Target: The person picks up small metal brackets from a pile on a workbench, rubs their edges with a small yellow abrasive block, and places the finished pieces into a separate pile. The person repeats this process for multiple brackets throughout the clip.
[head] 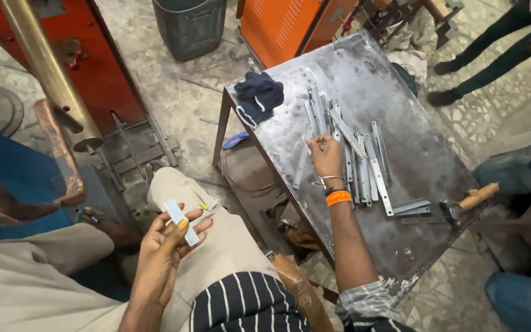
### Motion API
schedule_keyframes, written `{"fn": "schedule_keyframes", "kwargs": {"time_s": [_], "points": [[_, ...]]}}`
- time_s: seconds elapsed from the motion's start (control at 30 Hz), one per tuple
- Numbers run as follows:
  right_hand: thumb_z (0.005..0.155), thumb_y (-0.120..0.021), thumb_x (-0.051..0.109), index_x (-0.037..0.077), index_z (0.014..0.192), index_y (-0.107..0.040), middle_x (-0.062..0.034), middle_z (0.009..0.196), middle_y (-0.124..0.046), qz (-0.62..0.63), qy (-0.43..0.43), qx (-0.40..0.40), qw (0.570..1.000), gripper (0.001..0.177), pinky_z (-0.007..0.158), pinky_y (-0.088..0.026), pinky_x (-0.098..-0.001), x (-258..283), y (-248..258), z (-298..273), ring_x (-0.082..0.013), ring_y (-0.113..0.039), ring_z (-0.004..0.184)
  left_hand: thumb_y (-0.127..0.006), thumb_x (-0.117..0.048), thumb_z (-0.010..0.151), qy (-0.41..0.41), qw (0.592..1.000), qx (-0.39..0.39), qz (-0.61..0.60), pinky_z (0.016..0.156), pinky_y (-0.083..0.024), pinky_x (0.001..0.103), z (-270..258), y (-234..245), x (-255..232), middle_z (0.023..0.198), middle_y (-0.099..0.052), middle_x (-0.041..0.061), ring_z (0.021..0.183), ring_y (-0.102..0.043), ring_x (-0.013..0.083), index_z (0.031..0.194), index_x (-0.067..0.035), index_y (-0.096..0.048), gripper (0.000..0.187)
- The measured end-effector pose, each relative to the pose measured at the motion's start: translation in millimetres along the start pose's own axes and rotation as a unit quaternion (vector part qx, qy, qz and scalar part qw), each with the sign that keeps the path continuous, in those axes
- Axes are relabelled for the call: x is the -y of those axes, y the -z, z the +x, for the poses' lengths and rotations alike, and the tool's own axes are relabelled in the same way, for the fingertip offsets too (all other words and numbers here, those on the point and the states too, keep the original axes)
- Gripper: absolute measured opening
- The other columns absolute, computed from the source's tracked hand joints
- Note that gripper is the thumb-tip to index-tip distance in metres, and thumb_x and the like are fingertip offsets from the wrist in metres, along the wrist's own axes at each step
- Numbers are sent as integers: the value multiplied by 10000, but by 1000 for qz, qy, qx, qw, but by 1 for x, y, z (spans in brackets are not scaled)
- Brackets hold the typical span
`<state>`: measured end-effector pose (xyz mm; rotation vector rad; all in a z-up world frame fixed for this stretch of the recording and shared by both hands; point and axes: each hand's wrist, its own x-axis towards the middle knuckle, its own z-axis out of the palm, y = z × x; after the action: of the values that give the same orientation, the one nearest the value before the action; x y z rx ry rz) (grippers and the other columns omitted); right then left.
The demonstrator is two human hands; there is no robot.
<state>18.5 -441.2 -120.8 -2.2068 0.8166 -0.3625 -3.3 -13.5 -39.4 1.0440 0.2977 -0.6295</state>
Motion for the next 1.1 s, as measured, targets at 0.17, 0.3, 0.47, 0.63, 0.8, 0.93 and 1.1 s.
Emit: {"fn": "schedule_keyframes", "kwargs": {"time_s": [0.17,0.3,0.47,0.63,0.8,0.93,1.1], "points": [[862,-762,264,35,839,-738,-97,723,-759,-11,12,-68,998,231,630,-557,-339,-29,-33,19,-189,-744,666,-559,-135,962,-2,1000,-2,3,899,-587,394,0,-3,-1,1262,-700,203,1110,-727,332,1402,-24,-469,463],[788,-772,294,115,878,-801,-125,854,-773,-184,20,-53,981,203,685,-561,-424,-40,-53,19,-318,-736,805,-565,-123,964,-4,1000,-10,4,873,-588,393,-1,-2,2,1246,-702,201,1092,-733,338,1397,-13,-474,456],[751,-822,416,136,883,-806,-175,878,-759,-286,-23,-37,957,310,777,-546,-483,-13,-46,-23,-384,-724,843,-568,-128,966,-7,1000,-12,0,876,-592,387,-1,1,1,1242,-703,199,1079,-739,329,1394,-13,-478,452],[891,-718,365,52,1016,-787,-210,819,-738,-16,-81,-4,997,344,641,-502,-464,-9,-42,-18,-399,-697,723,-565,-129,963,-7,1000,-3,-1,877,-588,390,2,7,5,1251,-710,202,1075,-739,329,1396,-17,-466,458],[1060,-523,348,9,1021,-694,-149,780,-777,373,-56,1,926,381,501,-523,-333,87,2,-44,-232,-690,595,-570,-125,958,-8,1000,3,-3,886,-582,402,6,6,5,1257,-699,195,1086,-736,331,1404,-23,-475,467],[989,-527,269,18,1019,-535,-197,903,-738,555,-23,76,828,254,656,-620,-317,102,-9,-61,-244,-768,738,-558,-138,967,-13,1000,3,-14,907,-579,394,1,6,1,1277,-693,198,1122,-726,327,1411,-24,-469,467],[910,-739,-10,52,1153,-425,-144,855,-635,401,84,108,906,402,482,-541,-307,138,-34,-117,-224,-719,601,-511,-191,997,-24,997,-3,-73,930,-563,383,-4,13,-5,1320,-679,200,1174,-699,319,1422,-11,-468,463]]}}
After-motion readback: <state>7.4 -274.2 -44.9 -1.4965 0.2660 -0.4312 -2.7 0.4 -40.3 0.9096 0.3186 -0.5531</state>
